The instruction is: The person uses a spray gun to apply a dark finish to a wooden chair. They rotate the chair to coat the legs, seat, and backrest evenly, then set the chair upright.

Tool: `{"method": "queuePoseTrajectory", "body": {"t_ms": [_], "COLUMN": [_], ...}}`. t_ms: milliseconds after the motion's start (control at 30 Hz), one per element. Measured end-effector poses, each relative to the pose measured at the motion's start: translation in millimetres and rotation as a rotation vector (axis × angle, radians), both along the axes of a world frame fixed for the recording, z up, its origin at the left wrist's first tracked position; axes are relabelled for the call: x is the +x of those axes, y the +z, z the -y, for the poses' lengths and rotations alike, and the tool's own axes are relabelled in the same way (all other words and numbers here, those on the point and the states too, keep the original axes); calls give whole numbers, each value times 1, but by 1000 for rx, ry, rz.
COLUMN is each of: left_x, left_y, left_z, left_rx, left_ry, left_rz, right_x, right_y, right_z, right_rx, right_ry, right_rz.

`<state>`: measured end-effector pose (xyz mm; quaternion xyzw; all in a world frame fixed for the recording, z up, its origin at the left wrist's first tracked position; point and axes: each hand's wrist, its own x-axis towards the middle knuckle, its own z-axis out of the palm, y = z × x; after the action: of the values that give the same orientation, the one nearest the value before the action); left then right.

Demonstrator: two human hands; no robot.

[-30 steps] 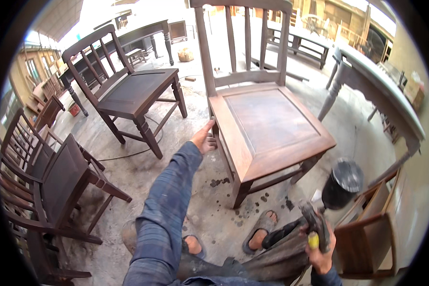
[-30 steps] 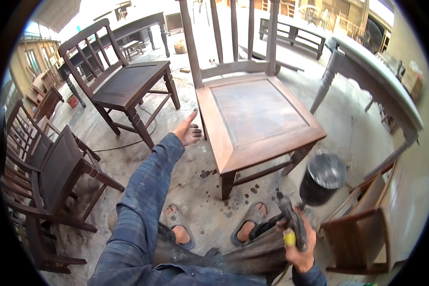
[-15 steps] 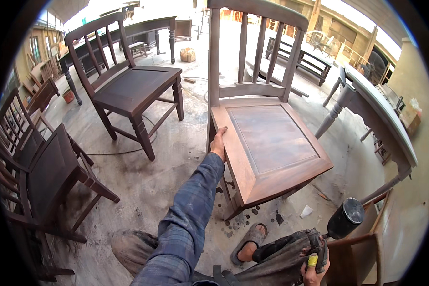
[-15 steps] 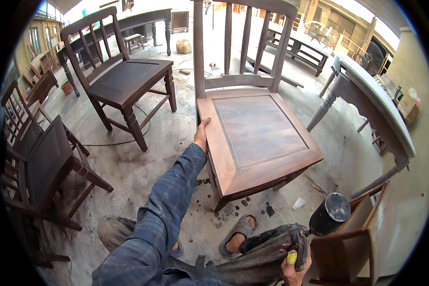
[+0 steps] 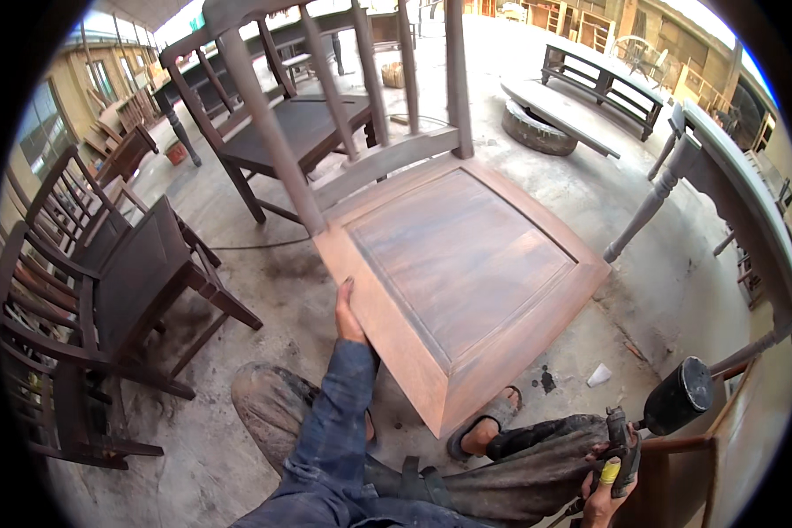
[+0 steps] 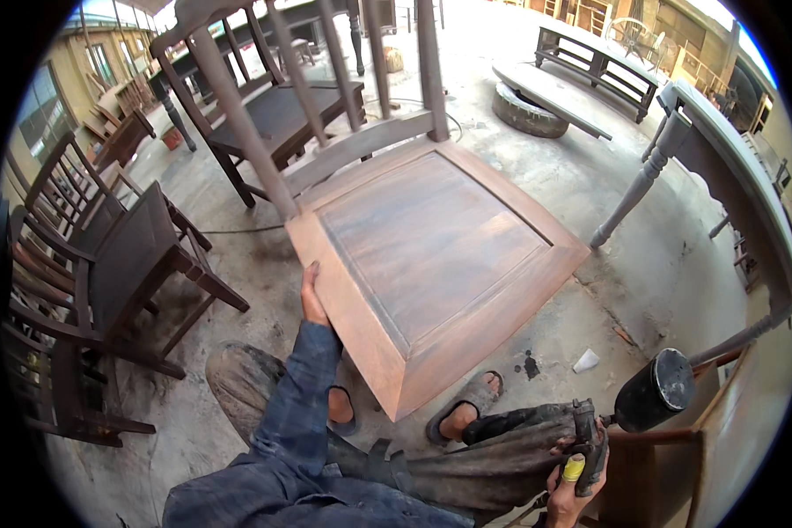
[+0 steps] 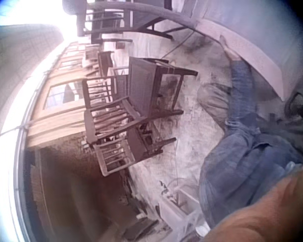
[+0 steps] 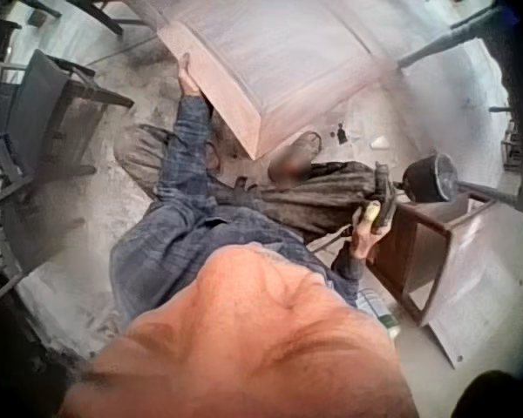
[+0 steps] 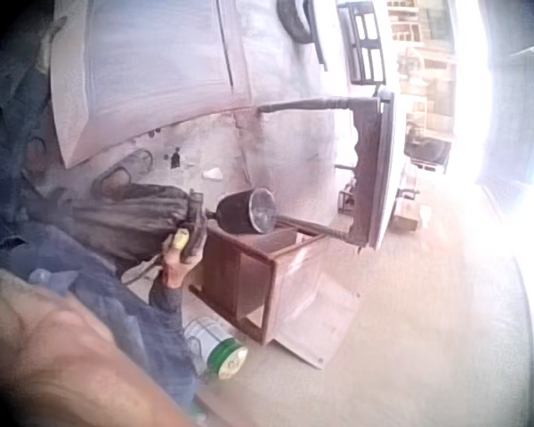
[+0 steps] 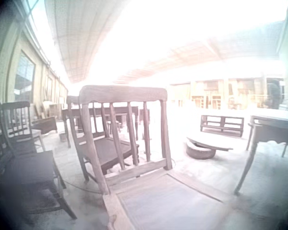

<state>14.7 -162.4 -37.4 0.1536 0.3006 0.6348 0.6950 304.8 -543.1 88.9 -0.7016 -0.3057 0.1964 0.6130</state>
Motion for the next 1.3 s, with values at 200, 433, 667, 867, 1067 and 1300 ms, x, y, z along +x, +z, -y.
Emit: {"method": "queuePoseTrajectory", "body": {"t_ms": [200,433,667,867,1067,1300], "left_x": [11,169,169,5,19,29], "left_y": [1,4,-7,93,142,124], "left_z": [14,8,86,3,-61,-6], "left_rx": [-2,-426,320,767,592,759], "left_ry": [239,344,-537,314,-216,-156], "left_rz": [-4,-311,-974,-1099,-607,-650], "right_x": [18,14,-3,-6,-17,-25], "right_y": [-14,7,22,5,-2,-21], "right_z": [-12,-35,-43,-40,-43,-17], "right_rx": [98,196,177,161,185,156], "right_ry": [84,52,135,186,248,213], "right_rz": [63,181,78,8,55,-57]}}
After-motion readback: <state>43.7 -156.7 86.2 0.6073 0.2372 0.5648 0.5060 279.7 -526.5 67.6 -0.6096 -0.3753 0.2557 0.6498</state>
